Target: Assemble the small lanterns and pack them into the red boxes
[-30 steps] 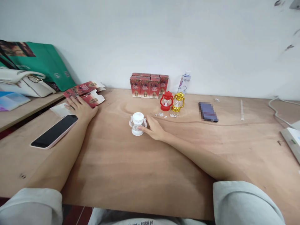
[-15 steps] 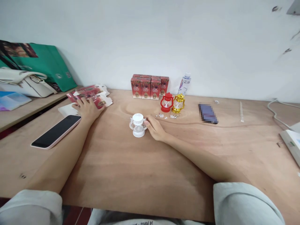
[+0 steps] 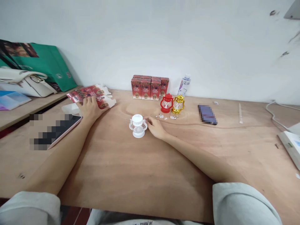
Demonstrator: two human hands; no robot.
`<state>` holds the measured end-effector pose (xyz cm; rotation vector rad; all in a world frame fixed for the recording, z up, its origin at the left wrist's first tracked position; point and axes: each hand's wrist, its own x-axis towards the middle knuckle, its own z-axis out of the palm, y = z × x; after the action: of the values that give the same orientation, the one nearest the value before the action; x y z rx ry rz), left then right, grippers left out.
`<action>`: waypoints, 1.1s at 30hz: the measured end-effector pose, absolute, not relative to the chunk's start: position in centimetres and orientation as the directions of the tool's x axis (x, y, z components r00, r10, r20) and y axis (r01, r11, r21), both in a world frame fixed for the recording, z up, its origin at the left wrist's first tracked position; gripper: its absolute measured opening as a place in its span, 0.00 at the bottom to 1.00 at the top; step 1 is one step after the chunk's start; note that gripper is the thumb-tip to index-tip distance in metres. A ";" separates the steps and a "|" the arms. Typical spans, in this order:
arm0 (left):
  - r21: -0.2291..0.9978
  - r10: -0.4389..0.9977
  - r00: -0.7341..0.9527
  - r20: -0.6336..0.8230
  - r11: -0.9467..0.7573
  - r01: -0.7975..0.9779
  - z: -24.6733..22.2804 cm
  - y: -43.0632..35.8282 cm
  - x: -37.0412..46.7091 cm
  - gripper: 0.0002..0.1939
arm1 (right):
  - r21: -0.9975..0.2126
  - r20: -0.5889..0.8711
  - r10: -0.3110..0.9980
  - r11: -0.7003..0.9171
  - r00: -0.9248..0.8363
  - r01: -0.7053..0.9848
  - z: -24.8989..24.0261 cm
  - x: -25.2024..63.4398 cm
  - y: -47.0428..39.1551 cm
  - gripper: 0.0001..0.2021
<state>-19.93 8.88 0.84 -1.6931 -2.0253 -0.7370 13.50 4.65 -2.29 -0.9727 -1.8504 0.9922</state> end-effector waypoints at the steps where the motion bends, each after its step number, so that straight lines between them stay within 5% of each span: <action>1: 0.128 0.780 -0.164 0.605 0.108 0.986 0.9 8.8 -19.8 0.34 | -0.886 0.282 0.890 0.385 -0.358 0.259 -2.3 13.5 4.7 0.10; 12: 0.173 0.750 -0.023 0.661 -0.123 0.977 1.4 9.2 -16.6 0.25 | -0.906 0.294 0.945 0.324 -0.146 0.271 -2.8 13.6 4.9 0.09; 18: 0.351 0.585 -0.107 0.804 -0.322 0.879 3.5 9.1 -14.3 0.28 | -0.892 0.395 0.905 0.418 -0.157 0.173 -1.1 13.3 6.4 0.12; 23: 0.499 0.520 -0.174 0.837 -0.591 0.634 6.0 8.7 -11.4 0.34 | -0.799 0.567 0.791 0.596 -0.229 0.084 4.7 11.3 7.9 0.24; 29: 0.611 0.681 0.104 0.725 -0.705 0.359 7.1 7.4 -9.0 0.32 | -0.724 0.651 0.687 0.690 -0.323 0.008 9.1 8.8 8.4 0.31; 33: 0.659 0.741 0.263 0.618 -0.670 0.341 8.0 6.6 -9.0 0.36 | -0.713 0.644 0.674 0.701 -0.362 0.036 9.3 9.2 7.9 0.32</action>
<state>-9.00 6.61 8.02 -2.7844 -1.2758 -1.7918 9.25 7.95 9.32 -0.5571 -1.8380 0.7441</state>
